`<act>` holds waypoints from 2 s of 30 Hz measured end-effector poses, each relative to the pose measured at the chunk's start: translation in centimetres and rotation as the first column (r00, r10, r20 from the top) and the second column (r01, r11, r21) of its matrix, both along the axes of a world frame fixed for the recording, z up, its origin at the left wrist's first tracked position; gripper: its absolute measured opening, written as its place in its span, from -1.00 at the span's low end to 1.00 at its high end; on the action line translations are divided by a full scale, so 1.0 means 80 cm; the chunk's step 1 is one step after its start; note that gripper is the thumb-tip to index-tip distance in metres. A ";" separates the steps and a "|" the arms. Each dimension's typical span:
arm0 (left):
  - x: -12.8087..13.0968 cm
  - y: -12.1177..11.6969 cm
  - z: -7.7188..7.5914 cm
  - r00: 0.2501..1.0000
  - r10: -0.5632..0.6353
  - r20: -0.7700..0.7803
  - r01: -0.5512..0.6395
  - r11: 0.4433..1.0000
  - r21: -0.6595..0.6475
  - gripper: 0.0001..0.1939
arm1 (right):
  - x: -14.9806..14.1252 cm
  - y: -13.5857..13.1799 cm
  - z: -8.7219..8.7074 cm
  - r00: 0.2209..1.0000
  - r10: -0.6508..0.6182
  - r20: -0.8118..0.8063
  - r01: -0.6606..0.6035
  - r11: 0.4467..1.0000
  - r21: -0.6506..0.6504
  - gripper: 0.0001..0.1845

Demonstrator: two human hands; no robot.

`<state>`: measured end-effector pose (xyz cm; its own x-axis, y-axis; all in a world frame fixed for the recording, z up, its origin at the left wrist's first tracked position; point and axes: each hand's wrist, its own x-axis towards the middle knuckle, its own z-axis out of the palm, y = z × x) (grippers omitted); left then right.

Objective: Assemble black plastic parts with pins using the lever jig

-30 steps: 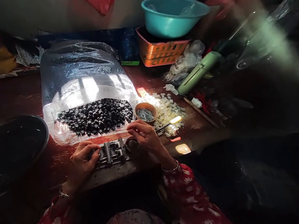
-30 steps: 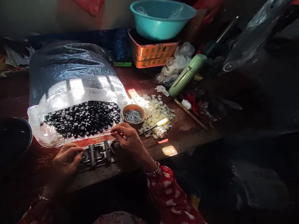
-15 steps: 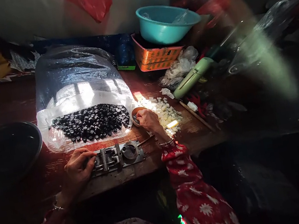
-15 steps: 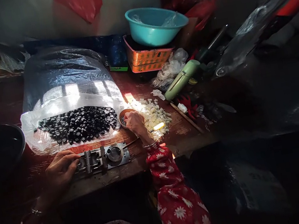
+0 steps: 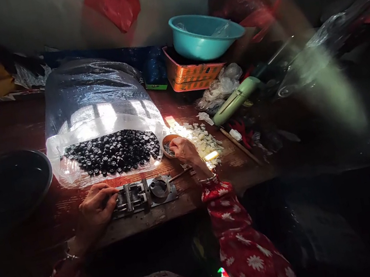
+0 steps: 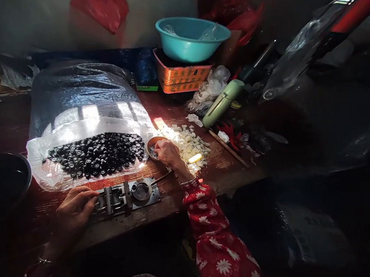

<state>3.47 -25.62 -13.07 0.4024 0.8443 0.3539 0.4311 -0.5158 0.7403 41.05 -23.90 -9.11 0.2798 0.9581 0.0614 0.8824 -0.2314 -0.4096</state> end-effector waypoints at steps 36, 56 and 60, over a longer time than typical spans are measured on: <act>0.024 -0.026 0.038 0.963 0.039 -0.265 0.039 0.959 0.282 -0.83 | -0.167 -0.114 -0.015 0.832 0.312 -0.459 -0.055 0.869 0.492 -0.87; 0.020 -0.034 0.028 0.964 0.011 -0.266 0.109 0.896 0.430 -0.82 | -0.156 -0.146 -0.032 0.820 0.267 -0.506 0.046 0.851 0.523 -0.86; 0.015 -0.042 0.028 0.946 -0.016 -0.324 0.180 0.858 0.482 -0.82 | -0.156 -0.146 -0.033 0.823 0.255 -0.508 0.048 0.859 0.509 -0.87</act>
